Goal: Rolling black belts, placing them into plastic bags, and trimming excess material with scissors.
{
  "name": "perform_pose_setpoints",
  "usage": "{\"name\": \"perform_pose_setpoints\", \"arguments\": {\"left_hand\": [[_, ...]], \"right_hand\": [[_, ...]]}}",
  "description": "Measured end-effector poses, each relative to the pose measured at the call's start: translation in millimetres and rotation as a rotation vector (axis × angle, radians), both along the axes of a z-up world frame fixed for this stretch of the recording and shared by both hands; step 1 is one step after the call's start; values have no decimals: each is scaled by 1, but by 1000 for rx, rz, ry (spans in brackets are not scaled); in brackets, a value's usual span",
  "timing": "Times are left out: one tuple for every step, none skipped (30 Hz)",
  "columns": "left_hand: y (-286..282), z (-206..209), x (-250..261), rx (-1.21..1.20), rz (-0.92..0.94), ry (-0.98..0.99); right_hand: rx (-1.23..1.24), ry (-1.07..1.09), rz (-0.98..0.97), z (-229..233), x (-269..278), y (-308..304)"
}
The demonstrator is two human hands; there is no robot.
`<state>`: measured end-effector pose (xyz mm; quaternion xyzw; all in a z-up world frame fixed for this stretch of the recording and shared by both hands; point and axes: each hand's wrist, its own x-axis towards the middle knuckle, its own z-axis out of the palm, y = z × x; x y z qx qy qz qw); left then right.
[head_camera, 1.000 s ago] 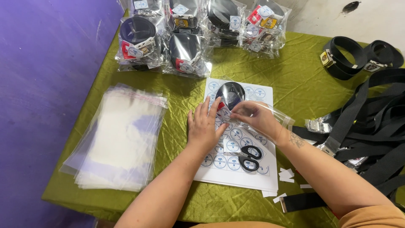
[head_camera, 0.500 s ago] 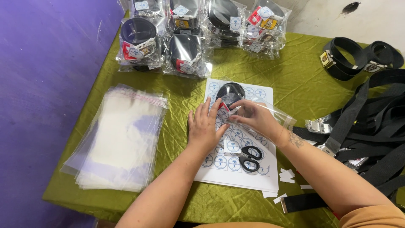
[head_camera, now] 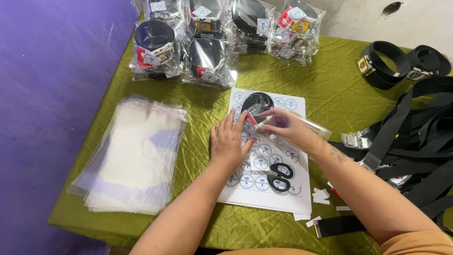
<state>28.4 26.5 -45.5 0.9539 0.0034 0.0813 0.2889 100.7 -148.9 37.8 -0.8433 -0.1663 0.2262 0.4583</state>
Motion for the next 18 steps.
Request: {"name": "perform_pose_setpoints", "arguments": {"left_hand": [[0,2,-1,1,-3,0],[0,3,-2,23,3,-29],[0,5,-3,45,9,-58],[-2,6,-4,45,2,-60],[-3,8,-5,42,-8,-62],[-4,10,-7,39,-17,-64],[-6,11,-8,39,-24,-65],[-9,12,-9,24,-30,-76],[-11,12,-10,10,-36,-87],[-13,15,-12,10,-44,-87],[-15,19,-14,-36,-81,-22],[-17,22,-15,-83,-116,42],[-21,28,-21,-83,-123,41],[-25,33,-26,-213,-135,-17],[-28,39,-32,-343,-147,-75],[-31,38,-33,-343,-150,-76],[-33,37,-34,-394,-156,-66],[-35,36,-36,-443,-161,-54]], "right_hand": [[1,0,-3,-5,12,-13],[29,3,24,-10,24,-27],[56,6,51,-15,36,-42],[57,4,44,-8,38,-55],[35,-15,-57,0,39,-68],[13,-33,-158,7,40,-81],[13,-35,-165,7,42,-99],[-2,-125,-267,6,43,-116],[-18,-215,-369,5,44,-134],[-19,-215,-377,0,39,-139],[195,-158,-575,-5,35,-144],[411,-98,-767,-9,31,-149],[411,-101,-773,-16,16,-146],[538,33,-804,-23,2,-143],[665,168,-830,-30,-13,-139],[666,166,-832,-31,-19,-127],[652,232,-771,-32,-25,-115],[640,300,-709,-34,-31,-102]]}}
